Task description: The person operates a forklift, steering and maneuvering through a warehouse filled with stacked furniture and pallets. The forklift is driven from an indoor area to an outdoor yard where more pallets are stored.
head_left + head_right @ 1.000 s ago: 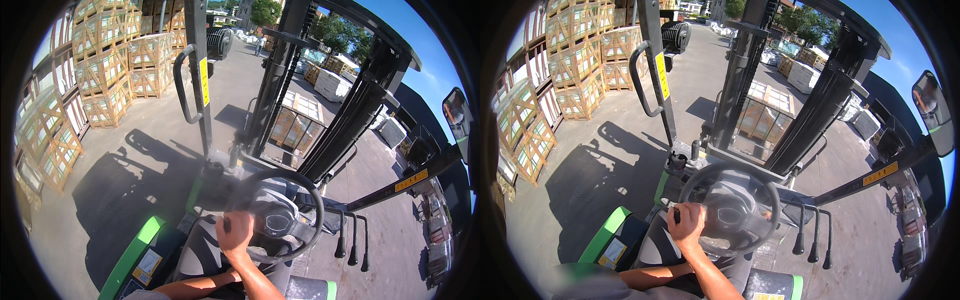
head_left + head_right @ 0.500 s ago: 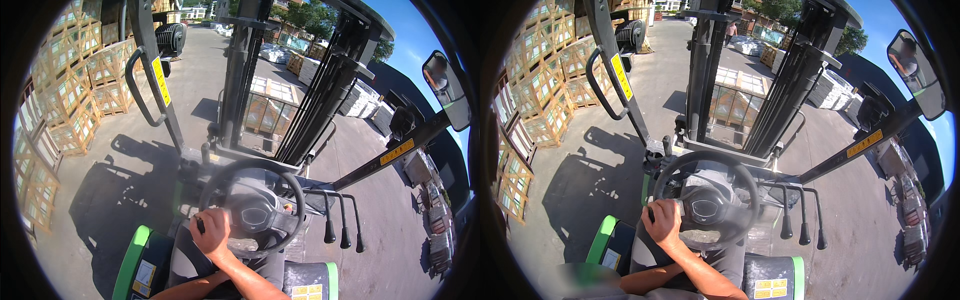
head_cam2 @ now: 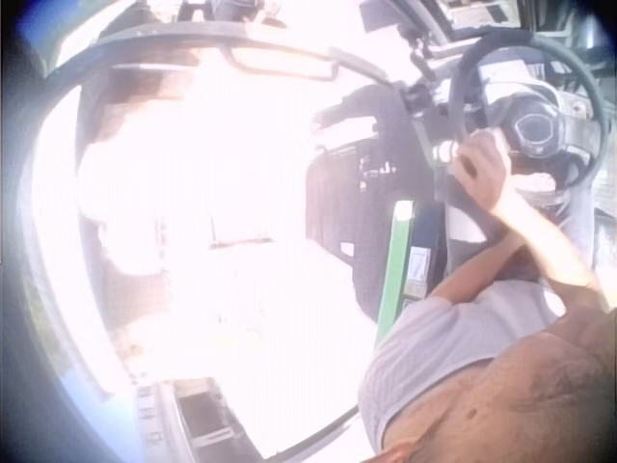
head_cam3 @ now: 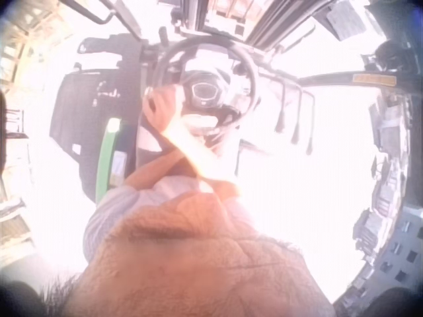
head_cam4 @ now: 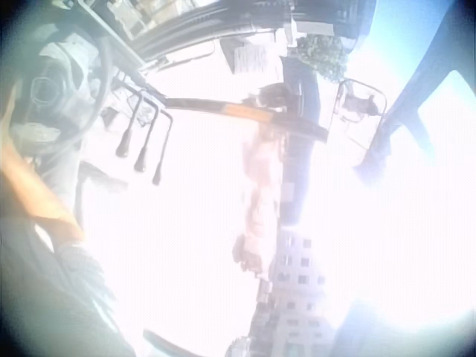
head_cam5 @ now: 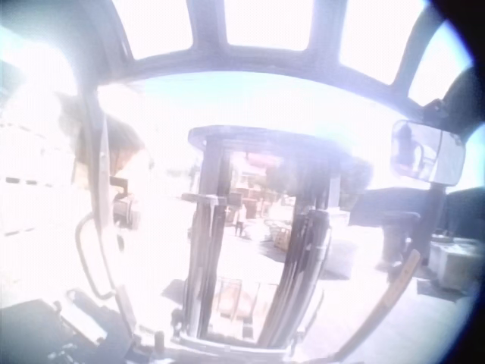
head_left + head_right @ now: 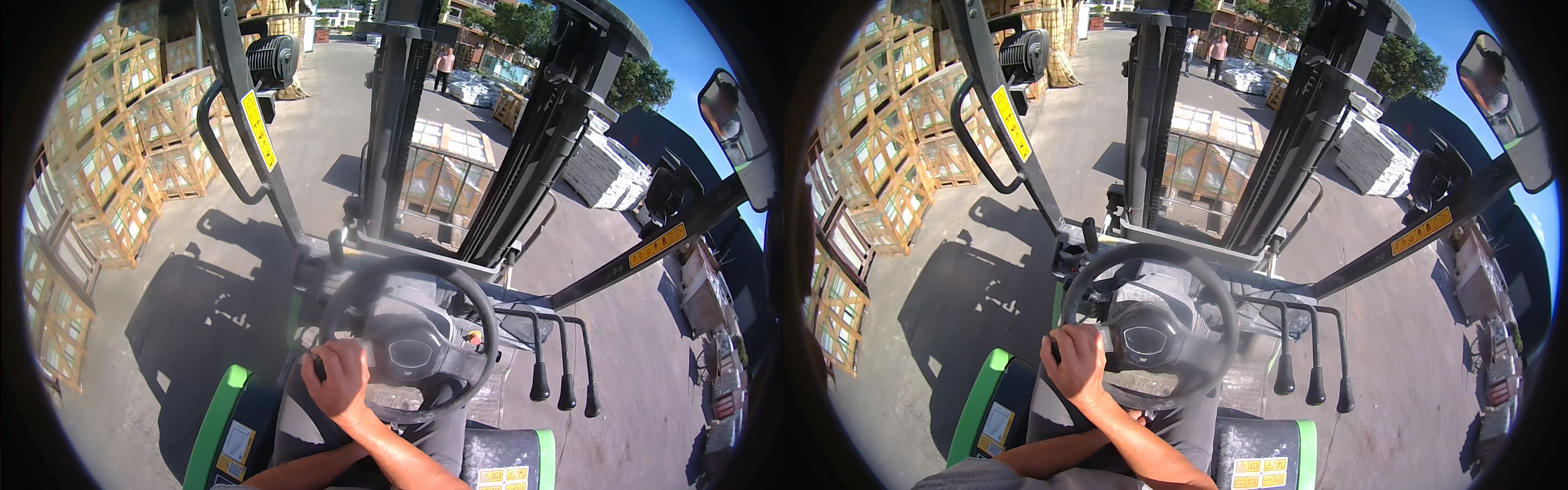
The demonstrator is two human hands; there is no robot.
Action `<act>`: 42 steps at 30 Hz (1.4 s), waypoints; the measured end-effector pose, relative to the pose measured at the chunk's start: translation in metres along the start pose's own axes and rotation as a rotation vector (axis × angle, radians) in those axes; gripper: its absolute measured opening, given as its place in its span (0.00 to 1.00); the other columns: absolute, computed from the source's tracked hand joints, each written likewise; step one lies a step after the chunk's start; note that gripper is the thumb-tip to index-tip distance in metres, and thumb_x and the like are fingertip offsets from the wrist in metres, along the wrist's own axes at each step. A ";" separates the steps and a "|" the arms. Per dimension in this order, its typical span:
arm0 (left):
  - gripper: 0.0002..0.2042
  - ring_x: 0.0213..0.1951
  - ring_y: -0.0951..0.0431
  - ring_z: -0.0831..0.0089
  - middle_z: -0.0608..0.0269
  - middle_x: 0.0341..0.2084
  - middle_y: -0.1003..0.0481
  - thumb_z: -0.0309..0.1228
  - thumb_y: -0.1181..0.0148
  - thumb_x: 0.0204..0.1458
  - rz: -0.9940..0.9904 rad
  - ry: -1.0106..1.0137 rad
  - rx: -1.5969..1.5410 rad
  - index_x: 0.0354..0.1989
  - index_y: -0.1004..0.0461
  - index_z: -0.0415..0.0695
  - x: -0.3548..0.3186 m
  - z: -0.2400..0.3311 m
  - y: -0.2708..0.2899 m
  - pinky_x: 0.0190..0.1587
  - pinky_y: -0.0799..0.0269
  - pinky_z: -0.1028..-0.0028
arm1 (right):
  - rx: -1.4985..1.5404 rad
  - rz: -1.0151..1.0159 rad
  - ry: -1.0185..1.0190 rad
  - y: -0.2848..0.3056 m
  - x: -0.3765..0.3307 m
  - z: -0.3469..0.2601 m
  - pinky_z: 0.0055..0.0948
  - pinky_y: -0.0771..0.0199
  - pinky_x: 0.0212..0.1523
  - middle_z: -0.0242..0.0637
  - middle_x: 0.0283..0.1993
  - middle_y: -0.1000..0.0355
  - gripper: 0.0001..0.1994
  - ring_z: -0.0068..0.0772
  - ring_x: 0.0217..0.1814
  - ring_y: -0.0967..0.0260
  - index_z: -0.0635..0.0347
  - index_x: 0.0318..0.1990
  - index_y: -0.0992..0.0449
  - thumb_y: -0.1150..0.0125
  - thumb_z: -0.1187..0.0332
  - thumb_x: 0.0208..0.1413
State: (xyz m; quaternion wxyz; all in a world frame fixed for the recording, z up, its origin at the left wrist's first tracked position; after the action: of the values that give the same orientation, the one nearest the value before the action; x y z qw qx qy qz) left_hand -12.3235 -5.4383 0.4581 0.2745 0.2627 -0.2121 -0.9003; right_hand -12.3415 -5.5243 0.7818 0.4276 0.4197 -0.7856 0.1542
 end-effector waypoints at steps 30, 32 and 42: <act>0.20 0.54 0.19 0.48 0.44 0.52 0.20 0.43 0.51 0.68 -0.026 0.015 -0.096 0.58 0.25 0.43 0.010 -0.018 0.130 0.56 0.26 0.55 | -0.063 0.062 0.019 -0.090 0.043 0.033 0.42 0.25 0.41 0.39 0.39 0.28 0.13 0.48 0.41 0.27 0.58 0.39 0.23 0.26 0.76 0.47; 0.20 0.54 0.19 0.48 0.44 0.52 0.20 0.43 0.51 0.68 -0.021 0.021 -0.105 0.58 0.25 0.43 0.013 -0.022 0.136 0.56 0.26 0.55 | -0.058 0.060 0.019 -0.096 0.043 0.038 0.42 0.25 0.41 0.39 0.39 0.28 0.13 0.48 0.41 0.27 0.58 0.39 0.23 0.26 0.76 0.47; 0.19 0.54 0.19 0.48 0.44 0.52 0.20 0.43 0.51 0.68 0.009 0.049 -0.150 0.58 0.25 0.43 0.157 0.014 0.210 0.57 0.26 0.56 | -0.035 0.045 0.030 -0.099 0.143 0.166 0.42 0.25 0.41 0.39 0.39 0.28 0.13 0.48 0.40 0.27 0.58 0.39 0.23 0.26 0.76 0.46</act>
State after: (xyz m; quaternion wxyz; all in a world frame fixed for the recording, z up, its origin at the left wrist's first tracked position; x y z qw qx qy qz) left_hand -12.3629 -5.6896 0.5236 0.3027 0.2626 -0.1387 -0.9056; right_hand -12.3933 -5.7586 0.7874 0.4431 0.3918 -0.7910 0.1564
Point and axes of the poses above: each hand's wrist, its own x-axis towards the middle knuckle, its own y-axis out of the back of the hand, z = x × y, the point moved 2 cm from there along x, towards the middle knuckle
